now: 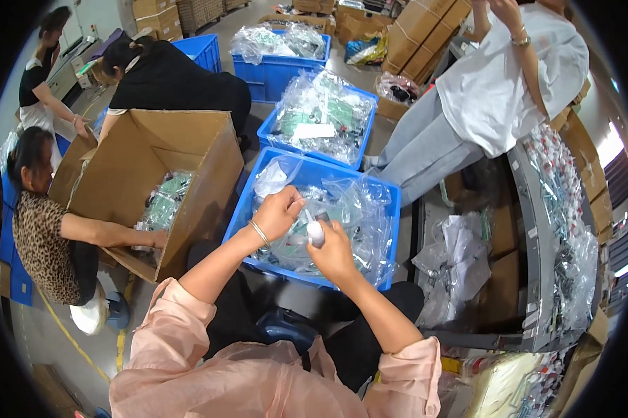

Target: Packing and sorting small packaged products into larger boxes and crates in a warehouse environment.

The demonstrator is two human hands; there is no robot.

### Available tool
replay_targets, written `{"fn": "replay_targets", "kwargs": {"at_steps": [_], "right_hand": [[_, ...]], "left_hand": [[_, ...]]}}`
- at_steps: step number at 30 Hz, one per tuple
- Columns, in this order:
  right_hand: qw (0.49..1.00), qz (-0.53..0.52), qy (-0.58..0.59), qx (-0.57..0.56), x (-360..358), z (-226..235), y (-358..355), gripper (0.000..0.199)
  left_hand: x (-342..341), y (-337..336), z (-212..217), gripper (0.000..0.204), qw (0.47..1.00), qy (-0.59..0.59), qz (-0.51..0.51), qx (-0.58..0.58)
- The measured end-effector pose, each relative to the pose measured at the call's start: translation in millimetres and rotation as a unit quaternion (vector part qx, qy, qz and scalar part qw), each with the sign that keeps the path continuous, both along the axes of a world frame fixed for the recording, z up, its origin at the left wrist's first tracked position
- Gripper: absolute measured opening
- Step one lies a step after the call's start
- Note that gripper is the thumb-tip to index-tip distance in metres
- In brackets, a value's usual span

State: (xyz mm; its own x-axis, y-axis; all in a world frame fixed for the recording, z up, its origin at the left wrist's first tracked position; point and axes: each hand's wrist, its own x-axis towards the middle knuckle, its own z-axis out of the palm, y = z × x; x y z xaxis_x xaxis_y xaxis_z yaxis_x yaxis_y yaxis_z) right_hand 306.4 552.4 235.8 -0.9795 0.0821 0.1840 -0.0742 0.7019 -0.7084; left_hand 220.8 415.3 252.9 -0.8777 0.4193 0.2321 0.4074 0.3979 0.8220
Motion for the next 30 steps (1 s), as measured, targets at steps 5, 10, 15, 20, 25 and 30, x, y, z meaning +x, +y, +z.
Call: {"fn": "replay_targets", "kwargs": {"at_steps": [5, 10, 15, 20, 25, 30], "right_hand": [[0.999, -0.031, -0.004, 0.013, -21.8, -25.7, 2.5, 0.033], [0.981, -0.048, -0.047, -0.182, -2.2, -13.0, 19.2, 0.022], [0.923, -0.059, 0.019, -0.38, 38.8, 23.7, 49.3, 0.02], [0.892, -0.113, 0.013, -0.438, 88.5, 28.8, 81.9, 0.021], [0.863, -0.132, -0.005, -0.488, 115.5, 20.9, 78.9, 0.023], [0.866, -0.159, 0.0, -0.474, 121.3, 7.5, 70.1, 0.021]], "left_hand": [[-4.7, 4.2, -17.9, 0.016, 1.0, -0.029, 0.001, -0.013], [-10.8, -5.2, -29.0, 0.015, 1.0, -0.024, 0.002, 0.0], [-46.7, -33.9, -16.9, 0.018, 0.996, -0.025, 0.075, 0.028], [-54.6, -30.9, 22.7, 0.016, 0.989, -0.071, 0.111, 0.063], [-36.6, -0.2, -3.9, 0.009, 0.997, 0.027, 0.051, 0.041], [11.8, 93.8, -100.5, 0.027, 0.978, 0.056, -0.143, -0.14]]}}
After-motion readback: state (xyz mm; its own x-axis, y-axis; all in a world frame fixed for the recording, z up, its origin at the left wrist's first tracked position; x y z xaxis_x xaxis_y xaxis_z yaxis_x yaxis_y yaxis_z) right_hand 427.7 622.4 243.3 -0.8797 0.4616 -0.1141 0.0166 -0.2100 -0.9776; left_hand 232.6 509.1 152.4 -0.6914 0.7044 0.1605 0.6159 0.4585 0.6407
